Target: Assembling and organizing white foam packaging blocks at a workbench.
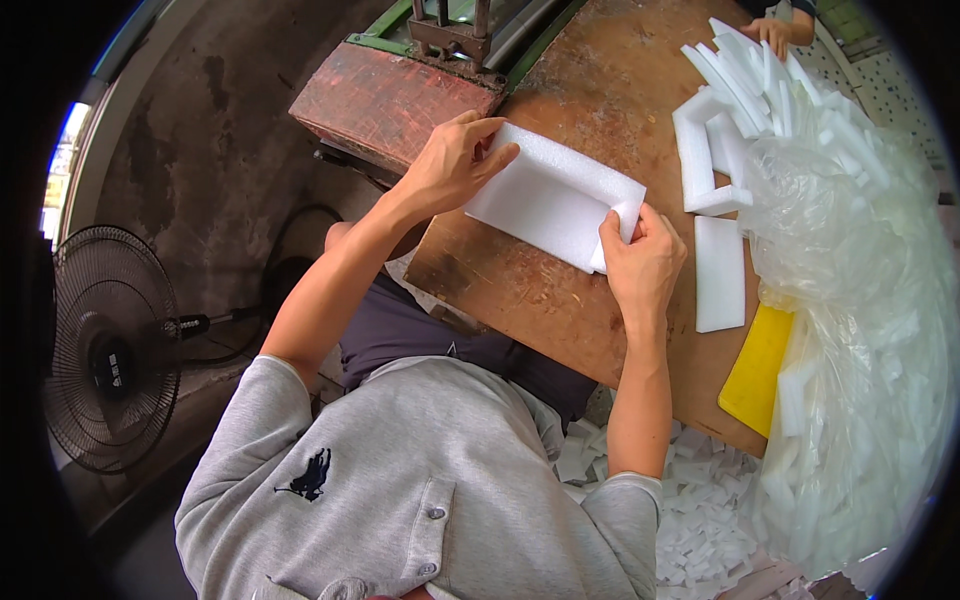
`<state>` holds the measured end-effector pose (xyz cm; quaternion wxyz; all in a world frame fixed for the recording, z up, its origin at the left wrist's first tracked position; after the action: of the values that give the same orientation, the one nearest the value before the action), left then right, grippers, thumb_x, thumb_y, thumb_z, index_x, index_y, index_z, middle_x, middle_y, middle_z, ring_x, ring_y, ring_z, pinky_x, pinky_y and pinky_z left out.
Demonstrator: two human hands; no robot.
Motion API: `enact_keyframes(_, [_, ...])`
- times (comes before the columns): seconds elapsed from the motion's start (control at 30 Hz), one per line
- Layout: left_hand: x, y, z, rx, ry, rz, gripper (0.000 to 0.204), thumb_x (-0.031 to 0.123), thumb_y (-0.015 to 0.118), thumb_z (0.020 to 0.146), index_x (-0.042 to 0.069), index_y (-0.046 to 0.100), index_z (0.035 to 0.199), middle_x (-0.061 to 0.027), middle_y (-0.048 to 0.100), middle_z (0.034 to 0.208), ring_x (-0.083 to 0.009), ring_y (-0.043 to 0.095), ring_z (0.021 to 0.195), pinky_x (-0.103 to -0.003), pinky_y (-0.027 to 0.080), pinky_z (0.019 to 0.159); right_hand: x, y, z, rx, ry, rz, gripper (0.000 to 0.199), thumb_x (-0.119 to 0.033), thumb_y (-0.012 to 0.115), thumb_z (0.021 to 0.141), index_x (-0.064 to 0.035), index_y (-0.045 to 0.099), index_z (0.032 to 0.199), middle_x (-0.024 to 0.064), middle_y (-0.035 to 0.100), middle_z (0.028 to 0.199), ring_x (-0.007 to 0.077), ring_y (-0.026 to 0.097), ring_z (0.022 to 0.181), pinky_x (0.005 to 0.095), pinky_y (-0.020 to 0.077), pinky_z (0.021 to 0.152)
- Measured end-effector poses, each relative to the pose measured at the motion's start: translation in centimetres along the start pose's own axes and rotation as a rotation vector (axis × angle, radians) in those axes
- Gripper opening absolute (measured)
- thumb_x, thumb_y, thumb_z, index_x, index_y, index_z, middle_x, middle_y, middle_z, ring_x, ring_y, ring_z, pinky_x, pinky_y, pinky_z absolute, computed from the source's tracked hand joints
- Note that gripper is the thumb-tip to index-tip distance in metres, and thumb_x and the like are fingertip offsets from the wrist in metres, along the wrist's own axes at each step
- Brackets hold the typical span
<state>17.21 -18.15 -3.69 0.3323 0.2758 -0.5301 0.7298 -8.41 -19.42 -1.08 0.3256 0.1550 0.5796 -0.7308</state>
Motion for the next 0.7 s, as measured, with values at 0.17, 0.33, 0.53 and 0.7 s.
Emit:
enact_keyframes(0.17, [-0.3, 0.4, 0.1, 0.023, -0.004, -0.028, 0.031, 0.025, 0.070, 0.095, -0.005, 0.064, 0.096, -0.0163, 0.055, 0.082, -0.0294, 0.056, 0.073, -0.041, 0.047, 0.068, 0.3, 0.0, 0.1, -0.016, 0.030, -0.004, 0.023, -0.015, 0.076, 0.082, 0.0044, 0.063, 0.080, 0.0125, 0.058, 0.066, 0.0262, 0.056, 0.057, 0.0408, 0.0445, 0.057])
enact_keyframes(0.33, [-1.1, 0.3, -0.1, 0.023, -0.073, -0.025, 0.031, 0.021, 0.070, 0.094, -0.005, 0.067, 0.111, -0.0184, 0.059, 0.087, -0.0292, 0.061, 0.074, -0.039, 0.050, 0.070, 0.3, 0.9, 0.2, 0.011, -0.016, 0.032, 0.023, -0.015, 0.078, 0.081, 0.0030, 0.064, 0.079, 0.0138, 0.057, 0.064, 0.0302, 0.056, 0.055, 0.0418, 0.0440, 0.055])
enact_keyframes(0.53, [-1.1, 0.6, -0.2, 0.013, -0.073, 0.012, 0.037, 0.022, 0.071, 0.094, -0.005, 0.066, 0.120, -0.0185, 0.059, 0.088, -0.0297, 0.061, 0.075, -0.039, 0.049, 0.070, 0.7, 1.1, 0.2, -0.024, 0.041, 0.032, 0.028, -0.014, 0.077, 0.080, 0.0038, 0.057, 0.072, 0.0132, 0.055, 0.062, 0.0290, 0.054, 0.054, 0.0425, 0.0423, 0.054])
enact_keyframes(0.7, [-0.8, 0.8, -0.3, 0.003, -0.021, 0.049, 0.033, 0.019, 0.070, 0.095, -0.005, 0.066, 0.116, -0.0199, 0.059, 0.088, -0.0359, 0.060, 0.076, -0.042, 0.048, 0.069, 0.8, 1.8, 0.6, -0.045, -0.026, -0.054, 0.032, -0.014, 0.076, 0.081, 0.0047, 0.053, 0.068, 0.0156, 0.054, 0.061, 0.0319, 0.054, 0.054, 0.0446, 0.0419, 0.053])
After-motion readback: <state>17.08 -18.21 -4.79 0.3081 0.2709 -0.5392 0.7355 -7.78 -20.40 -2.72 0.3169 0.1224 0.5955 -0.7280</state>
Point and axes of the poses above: each hand's wrist, its own z-axis towards the middle knuckle, its own y-axis out of the palm, x = y × z, the point moved 6 cm from there along z, towards the middle knuckle
